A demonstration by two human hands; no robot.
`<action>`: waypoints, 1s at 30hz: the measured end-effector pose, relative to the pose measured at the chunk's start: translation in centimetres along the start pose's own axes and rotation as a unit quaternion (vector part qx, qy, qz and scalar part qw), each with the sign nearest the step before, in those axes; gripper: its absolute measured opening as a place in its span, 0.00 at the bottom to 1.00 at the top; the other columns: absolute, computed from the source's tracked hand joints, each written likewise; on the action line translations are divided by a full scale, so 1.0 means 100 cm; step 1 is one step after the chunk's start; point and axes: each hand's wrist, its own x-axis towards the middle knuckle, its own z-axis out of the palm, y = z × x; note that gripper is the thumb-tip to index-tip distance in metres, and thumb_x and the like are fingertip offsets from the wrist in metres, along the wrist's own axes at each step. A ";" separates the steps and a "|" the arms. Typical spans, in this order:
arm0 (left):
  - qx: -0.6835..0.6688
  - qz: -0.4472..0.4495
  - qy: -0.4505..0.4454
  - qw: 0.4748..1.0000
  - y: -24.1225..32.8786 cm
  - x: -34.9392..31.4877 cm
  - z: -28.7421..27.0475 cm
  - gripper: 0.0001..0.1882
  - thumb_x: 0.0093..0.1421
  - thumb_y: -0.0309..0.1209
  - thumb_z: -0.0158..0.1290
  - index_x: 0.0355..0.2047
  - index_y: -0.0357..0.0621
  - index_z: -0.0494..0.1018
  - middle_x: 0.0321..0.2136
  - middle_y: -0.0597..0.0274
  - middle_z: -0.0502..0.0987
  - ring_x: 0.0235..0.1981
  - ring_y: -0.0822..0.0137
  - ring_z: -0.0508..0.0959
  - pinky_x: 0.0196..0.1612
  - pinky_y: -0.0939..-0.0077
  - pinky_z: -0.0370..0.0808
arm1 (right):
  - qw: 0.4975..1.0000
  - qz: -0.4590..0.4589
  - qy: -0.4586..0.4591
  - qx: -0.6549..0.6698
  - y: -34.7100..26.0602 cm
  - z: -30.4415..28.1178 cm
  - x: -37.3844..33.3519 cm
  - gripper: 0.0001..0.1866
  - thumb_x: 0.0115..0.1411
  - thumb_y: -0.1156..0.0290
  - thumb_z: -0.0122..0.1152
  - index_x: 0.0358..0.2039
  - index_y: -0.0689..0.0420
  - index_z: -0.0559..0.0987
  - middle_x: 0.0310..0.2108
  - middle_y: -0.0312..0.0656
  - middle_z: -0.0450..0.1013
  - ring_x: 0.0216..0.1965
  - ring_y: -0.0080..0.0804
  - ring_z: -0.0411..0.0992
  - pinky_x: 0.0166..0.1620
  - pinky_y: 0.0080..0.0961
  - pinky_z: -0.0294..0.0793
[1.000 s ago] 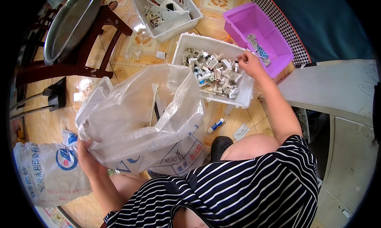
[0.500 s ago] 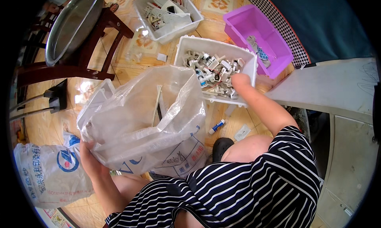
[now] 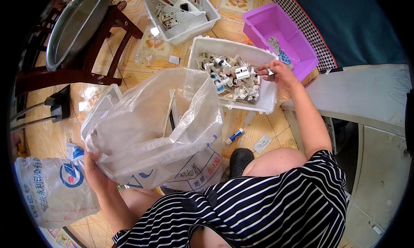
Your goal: The person sorts various household components and electronics, moving them between plastic bags and storage bins by hand while sitting on the floor.
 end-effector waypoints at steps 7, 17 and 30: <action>0.004 -0.002 0.012 1.000 0.000 -0.001 0.007 0.25 0.55 0.28 0.43 0.55 0.39 0.66 0.46 0.59 0.73 0.46 0.63 0.73 0.52 0.68 0.69 | 0.994 0.098 -0.054 0.004 0.006 0.008 0.004 0.08 0.56 0.68 0.55 0.36 0.51 0.77 0.29 0.36 0.72 0.27 0.24 0.71 0.27 0.18 0.69; 0.024 0.013 0.013 1.000 0.002 -0.002 0.005 0.26 0.53 0.28 0.43 0.54 0.37 0.66 0.44 0.58 0.74 0.44 0.64 0.73 0.50 0.70 0.69 | 0.579 0.129 -0.013 -0.805 0.060 0.040 0.030 0.11 0.56 0.66 0.54 0.34 0.52 0.83 0.35 0.45 0.79 0.36 0.42 0.77 0.36 0.39 0.76; 0.027 0.017 0.019 0.999 -0.001 0.002 0.014 0.26 0.53 0.28 0.43 0.54 0.37 0.66 0.45 0.59 0.73 0.44 0.65 0.73 0.50 0.72 0.69 | 0.615 0.012 0.118 -0.780 0.087 0.027 0.028 0.10 0.53 0.64 0.57 0.30 0.53 0.82 0.34 0.44 0.78 0.36 0.42 0.77 0.37 0.40 0.76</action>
